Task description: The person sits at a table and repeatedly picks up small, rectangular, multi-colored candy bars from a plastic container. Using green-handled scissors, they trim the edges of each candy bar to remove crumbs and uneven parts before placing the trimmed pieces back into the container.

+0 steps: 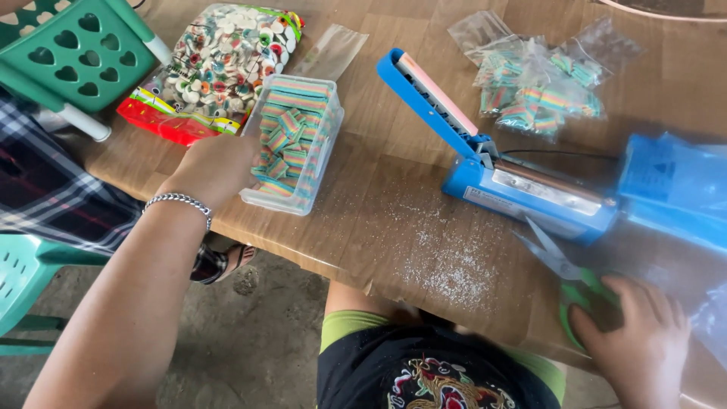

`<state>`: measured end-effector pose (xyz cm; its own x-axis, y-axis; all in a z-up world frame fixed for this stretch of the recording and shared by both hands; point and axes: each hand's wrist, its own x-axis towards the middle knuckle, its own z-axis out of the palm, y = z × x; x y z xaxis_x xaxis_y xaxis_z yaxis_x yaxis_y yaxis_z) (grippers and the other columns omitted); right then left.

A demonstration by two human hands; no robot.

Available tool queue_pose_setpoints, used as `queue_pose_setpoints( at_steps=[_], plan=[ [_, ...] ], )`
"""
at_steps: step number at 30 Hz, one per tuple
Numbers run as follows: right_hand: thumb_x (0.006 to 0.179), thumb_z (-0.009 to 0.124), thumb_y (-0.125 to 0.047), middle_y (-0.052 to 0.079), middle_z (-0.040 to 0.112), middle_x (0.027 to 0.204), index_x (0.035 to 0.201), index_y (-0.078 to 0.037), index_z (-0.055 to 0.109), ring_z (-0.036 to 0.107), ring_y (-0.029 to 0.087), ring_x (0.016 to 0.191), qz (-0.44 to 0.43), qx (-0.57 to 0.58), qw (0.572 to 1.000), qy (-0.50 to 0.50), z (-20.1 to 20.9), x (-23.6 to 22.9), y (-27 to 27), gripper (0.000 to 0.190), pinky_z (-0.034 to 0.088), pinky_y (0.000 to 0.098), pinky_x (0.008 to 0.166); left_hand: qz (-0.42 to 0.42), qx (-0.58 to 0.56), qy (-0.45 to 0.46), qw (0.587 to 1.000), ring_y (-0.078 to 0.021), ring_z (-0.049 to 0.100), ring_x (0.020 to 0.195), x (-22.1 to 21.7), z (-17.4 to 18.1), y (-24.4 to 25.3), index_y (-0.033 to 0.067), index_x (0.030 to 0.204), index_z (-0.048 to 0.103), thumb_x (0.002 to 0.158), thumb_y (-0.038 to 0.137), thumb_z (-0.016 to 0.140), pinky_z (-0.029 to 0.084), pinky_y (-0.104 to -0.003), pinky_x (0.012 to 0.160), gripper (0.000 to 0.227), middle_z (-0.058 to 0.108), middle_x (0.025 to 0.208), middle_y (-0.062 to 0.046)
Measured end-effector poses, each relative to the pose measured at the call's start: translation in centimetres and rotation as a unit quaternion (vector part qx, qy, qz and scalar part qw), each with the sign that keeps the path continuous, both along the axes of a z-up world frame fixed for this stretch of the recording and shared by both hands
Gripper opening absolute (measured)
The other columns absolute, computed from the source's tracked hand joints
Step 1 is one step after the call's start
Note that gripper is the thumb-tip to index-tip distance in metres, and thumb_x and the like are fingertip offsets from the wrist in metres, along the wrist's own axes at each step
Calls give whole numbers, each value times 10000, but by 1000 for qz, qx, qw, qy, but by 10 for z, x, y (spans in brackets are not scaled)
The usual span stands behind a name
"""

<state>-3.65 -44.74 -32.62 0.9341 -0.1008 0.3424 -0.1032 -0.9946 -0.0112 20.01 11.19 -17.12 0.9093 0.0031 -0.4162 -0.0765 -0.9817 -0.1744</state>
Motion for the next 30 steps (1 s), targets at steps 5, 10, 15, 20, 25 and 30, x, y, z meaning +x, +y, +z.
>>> queue_pose_setpoints(
  at_steps=[5,10,15,20,25,30],
  plan=[
    [802,746,-501,17,779,1210,1210,-171,766,733,227,1167,21,-17,1000,-3,8,-1,4,525,551,408,1020,-75,36,-46,995,-392,711,697,-14,15,-10,43,1623,219,869,-2,631,560,-487,553,860,689,716,-149],
    [827,719,-535,5,779,1231,1196,-196,764,734,221,1185,9,-24,1000,4,0,-1,-1,503,555,411,1025,41,-66,-16,997,-389,715,769,-3,5,0,159,1316,624,933,56,563,526,-457,588,402,720,866,-200],
    [833,730,-553,31,789,1190,1186,-136,785,755,213,1143,28,-63,997,-39,0,-2,-1,549,571,369,997,107,-28,-62,992,-441,716,749,-11,16,-4,29,1009,707,852,153,671,520,-491,621,203,714,752,-212],
    [771,771,-440,45,745,1220,1251,-122,751,705,271,1160,40,-2,999,-8,10,4,1,576,537,424,1007,-46,-76,-193,977,-405,669,871,-50,54,-20,180,1076,720,934,231,622,561,-548,652,180,635,1030,-115],
    [710,766,-440,98,709,1220,1275,-148,691,678,345,1114,-26,93,973,208,59,26,17,640,544,470,969,-58,-142,-249,956,-387,686,803,-67,60,-43,163,1094,669,964,274,671,544,-545,651,172,709,902,-96],
    [730,825,-439,116,686,1116,1190,-121,652,648,359,1066,39,141,974,172,62,30,21,585,529,471,865,-209,-418,-314,826,-251,467,825,-88,55,-95,48,813,597,904,3,732,204,-511,1327,169,551,648,-27]
  ],
)
